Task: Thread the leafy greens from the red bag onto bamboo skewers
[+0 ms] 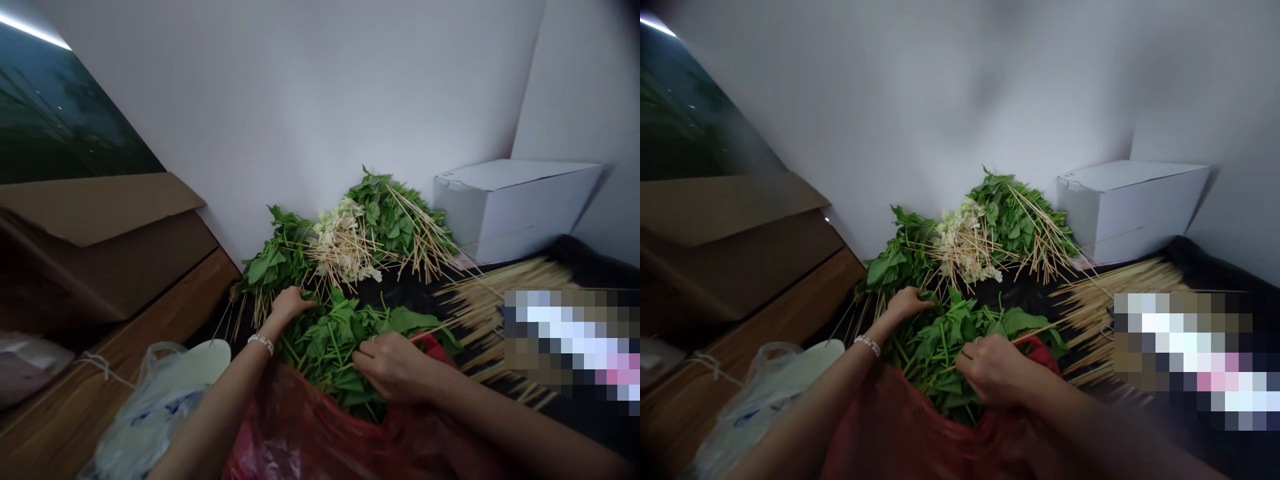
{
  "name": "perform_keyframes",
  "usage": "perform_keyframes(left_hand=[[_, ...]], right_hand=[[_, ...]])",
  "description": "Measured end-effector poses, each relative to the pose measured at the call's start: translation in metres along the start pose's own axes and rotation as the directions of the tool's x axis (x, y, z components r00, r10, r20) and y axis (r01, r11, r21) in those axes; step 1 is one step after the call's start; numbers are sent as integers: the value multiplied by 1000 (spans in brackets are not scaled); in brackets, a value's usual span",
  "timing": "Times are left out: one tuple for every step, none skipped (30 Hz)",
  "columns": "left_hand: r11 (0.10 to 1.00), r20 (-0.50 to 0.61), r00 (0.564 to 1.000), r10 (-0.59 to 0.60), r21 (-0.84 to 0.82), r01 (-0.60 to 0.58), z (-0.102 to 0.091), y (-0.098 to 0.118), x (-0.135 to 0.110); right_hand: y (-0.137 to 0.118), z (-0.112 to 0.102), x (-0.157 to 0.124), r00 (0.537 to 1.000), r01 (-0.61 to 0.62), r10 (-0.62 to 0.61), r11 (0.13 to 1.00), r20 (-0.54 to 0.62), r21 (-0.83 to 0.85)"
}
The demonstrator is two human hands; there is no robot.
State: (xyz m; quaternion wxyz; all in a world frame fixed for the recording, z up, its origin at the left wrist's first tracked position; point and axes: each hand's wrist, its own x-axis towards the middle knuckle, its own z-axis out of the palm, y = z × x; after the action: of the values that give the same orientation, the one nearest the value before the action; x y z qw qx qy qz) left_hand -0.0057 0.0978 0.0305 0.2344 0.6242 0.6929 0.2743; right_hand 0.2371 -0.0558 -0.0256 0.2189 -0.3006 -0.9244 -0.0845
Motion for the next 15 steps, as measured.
perform_keyframes(left_hand=[[1000, -8, 1000, -5, 29, 5, 2, -2, 2], [999, -14, 1000, -5, 46, 6, 2, -4, 3], [999, -20, 1000, -3, 49, 4, 0, -7, 2], [999, -25, 1000, 1, 41, 0, -3, -9, 1], [1000, -29, 1000, 5, 21, -5, -8, -11, -2], [1000, -28, 1000, 9, -7, -9, -15, -12, -6], [999, -24, 1000, 10, -44, -11, -22, -13, -11], [996, -17, 1000, 11, -88, -13, -30, -13, -17], [990, -8, 1000, 12, -140, -13, -38, -12, -24], [980, 1, 1000, 12, -198, -12, -46, -10, -32], [966, 11, 1000, 12, -257, -9, -54, -7, -41], [947, 18, 1000, 4, -321, 2, -62, -4, -51], [929, 32, 999, -3, -371, 15, -71, -2, -63], [894, 42, 999, -19, -446, 36, -81, -1, -77], [777, 51, 994, -93, -621, 104, -90, -3, -93]], right_hand=[[0, 0, 0, 1000, 1, -1, 1000, 1, -2], [0, -1, 0, 1000, 3, -3, 1000, 2, -4], [0, -1, 0, 1000, 4, -4, 1000, 2, -5], [-1, -1, 0, 1000, 6, -6, 1000, 1, -7], [-1, -1, 0, 1000, 8, -8, 1000, 3, -7], [-1, 0, 0, 1000, 10, -10, 1000, 5, -7], [-1, 0, 0, 1000, 13, -13, 1000, 6, -6], [-1, 1, 0, 1000, 14, -14, 1000, 7, -6], [-2, 1, 0, 1000, 17, -17, 1000, 4, -6], [-2, 1, 0, 1000, 17, -17, 1000, -3, -5], [-1, 1, 0, 1000, 11, -11, 1000, -17, -7], [0, 0, 0, 999, 3, -3, 1000, -39, -11], [2, -2, 0, 998, -9, 8, 1000, -66, -14], [6, -4, 0, 995, -26, 24, 1000, -101, -17], [10, -6, -1, 989, -50, 47, 999, -141, -18]])
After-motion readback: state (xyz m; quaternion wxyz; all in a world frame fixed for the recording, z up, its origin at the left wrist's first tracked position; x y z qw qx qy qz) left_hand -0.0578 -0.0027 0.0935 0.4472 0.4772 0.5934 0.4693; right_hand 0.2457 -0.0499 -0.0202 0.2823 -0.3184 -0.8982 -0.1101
